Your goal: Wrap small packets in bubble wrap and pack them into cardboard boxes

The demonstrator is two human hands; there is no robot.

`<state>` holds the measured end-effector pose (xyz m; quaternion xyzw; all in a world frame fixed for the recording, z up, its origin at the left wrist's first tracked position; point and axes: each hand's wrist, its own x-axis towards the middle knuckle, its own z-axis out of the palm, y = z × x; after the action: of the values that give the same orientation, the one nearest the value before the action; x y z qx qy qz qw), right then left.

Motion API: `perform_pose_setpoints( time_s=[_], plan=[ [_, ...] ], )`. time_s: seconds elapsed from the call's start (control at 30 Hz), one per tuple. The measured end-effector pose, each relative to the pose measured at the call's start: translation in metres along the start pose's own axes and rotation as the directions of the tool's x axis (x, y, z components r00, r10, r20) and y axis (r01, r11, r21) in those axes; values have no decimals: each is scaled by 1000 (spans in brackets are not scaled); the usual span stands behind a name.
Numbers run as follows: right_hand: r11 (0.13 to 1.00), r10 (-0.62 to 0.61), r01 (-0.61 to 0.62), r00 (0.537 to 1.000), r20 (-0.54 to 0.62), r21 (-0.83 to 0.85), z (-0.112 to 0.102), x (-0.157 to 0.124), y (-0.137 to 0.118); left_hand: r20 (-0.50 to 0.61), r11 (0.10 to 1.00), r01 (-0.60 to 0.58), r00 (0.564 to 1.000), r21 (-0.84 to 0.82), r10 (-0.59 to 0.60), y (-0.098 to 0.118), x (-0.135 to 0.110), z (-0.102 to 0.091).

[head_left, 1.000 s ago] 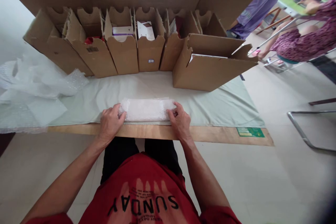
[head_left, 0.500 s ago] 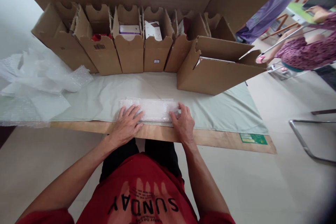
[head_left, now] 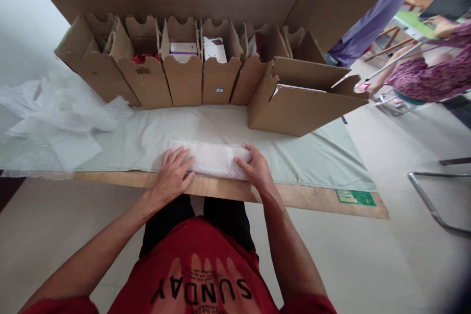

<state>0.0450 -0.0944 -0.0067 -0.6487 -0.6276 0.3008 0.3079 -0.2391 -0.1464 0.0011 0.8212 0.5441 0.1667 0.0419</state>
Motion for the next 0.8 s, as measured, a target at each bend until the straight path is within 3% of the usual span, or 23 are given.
perform_pose_setpoints(
  time_s=[0.13,0.3,0.5,0.6,0.7,0.8],
  plan=[
    [937,58,-55,998,2,345,-1,-25,1,-23,998,-53,998,29,54,0,1,-5],
    [827,174,-156,985,18,540,0,-59,-11,-14,993,-115,993,32,115,1,9,-6],
    [753,172,-124,985,-12,646,5,-95,-30,-103,983,-178,978,37,181,-12,67,-20],
    [673,231,-190,972,41,715,22,-104,-36,-56,988,-148,987,44,150,-22,90,-18],
    [547,288,-262,951,115,795,37,-106,-40,28,995,-95,995,25,94,-23,75,-12],
    [460,313,-286,938,148,841,42,-106,-44,59,978,-206,976,-43,208,-8,28,-12]
  ],
)
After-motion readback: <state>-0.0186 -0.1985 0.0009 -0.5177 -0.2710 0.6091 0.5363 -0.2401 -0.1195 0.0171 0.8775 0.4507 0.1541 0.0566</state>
